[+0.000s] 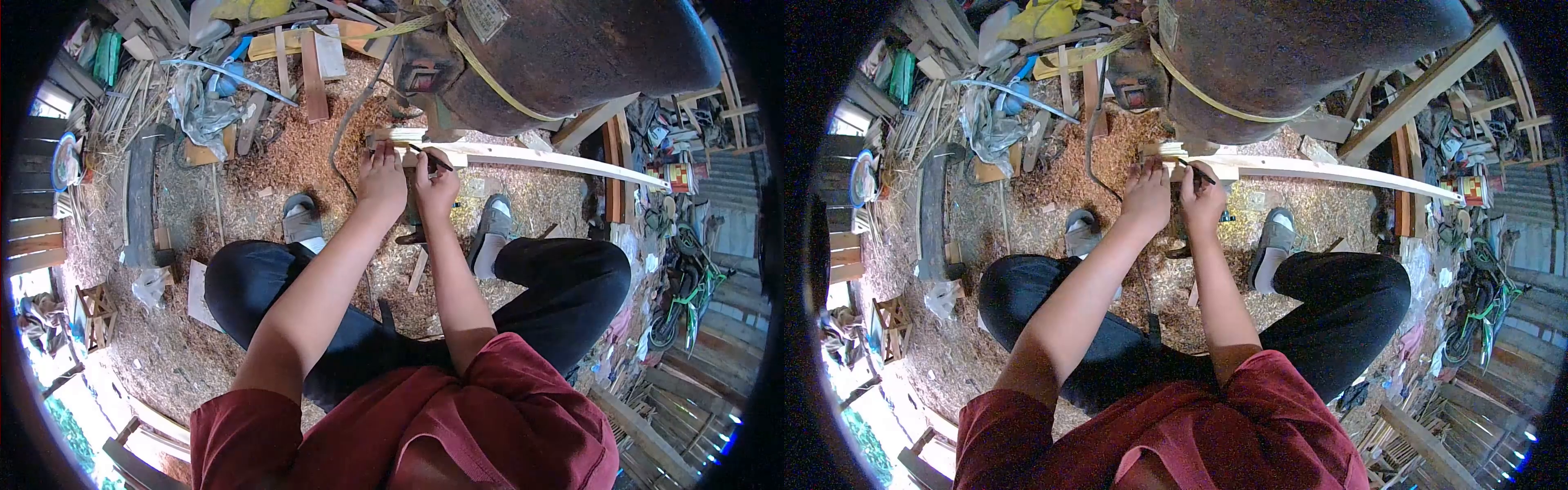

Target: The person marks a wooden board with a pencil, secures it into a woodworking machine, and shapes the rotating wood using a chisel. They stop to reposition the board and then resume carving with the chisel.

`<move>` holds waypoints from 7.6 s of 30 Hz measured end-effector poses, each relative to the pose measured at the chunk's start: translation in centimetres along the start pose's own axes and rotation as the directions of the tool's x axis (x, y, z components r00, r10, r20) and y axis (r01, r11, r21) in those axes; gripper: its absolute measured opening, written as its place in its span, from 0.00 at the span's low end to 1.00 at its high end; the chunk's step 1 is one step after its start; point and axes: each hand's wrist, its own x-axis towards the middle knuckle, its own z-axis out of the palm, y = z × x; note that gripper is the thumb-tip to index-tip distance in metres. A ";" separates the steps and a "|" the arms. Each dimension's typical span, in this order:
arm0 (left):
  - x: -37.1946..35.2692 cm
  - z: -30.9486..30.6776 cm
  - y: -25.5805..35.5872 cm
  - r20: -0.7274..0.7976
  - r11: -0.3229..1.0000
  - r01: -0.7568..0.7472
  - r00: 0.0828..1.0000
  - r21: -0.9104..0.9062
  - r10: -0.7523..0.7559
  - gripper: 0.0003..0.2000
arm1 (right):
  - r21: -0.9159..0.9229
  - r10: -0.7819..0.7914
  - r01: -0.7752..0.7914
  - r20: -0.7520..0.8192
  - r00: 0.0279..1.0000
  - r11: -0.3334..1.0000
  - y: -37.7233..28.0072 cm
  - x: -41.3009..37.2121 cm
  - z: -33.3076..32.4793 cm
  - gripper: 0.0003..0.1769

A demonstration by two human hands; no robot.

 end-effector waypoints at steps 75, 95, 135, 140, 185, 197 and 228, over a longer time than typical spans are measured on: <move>-0.1 -0.3 0.5 -0.034 0.995 0.005 0.999 0.099 -0.002 0.29 | 0.020 0.056 -0.053 -0.167 0.984 0.998 0.4 0.5 -0.6 0.10; 0.0 0.2 0.3 -0.049 1.000 -0.012 0.999 0.007 0.012 0.29 | 0.048 0.064 -0.057 -0.161 0.985 0.997 0.4 0.4 -0.6 0.10; 0.0 -0.3 0.5 0.016 1.000 -0.005 1.000 0.019 0.004 0.28 | 0.061 0.067 -0.068 0.022 0.997 0.996 -1.4 0.1 -0.3 0.09; 0.1 0.3 0.5 -0.074 0.999 -0.001 0.997 0.051 0.004 0.28 | 0.070 0.048 -0.051 0.048 0.998 0.996 -1.7 0.3 -0.4 0.09; 0.4 0.3 0.4 -0.038 0.999 -0.004 0.999 0.052 0.006 0.28 | 0.053 -0.031 0.030 0.013 0.999 0.998 0.4 0.0 0.2 0.08; 0.5 0.7 0.4 -0.057 0.999 0.002 0.998 0.037 0.000 0.29 | 0.062 0.048 -0.051 0.036 0.998 0.997 -0.4 0.1 -0.2 0.08; -8.6 7.2 4.8 0.083 0.873 0.064 0.996 -0.483 -0.027 0.36 | -0.424 0.473 -0.385 0.121 0.873 0.820 9.0 -8.5 -16.4 0.27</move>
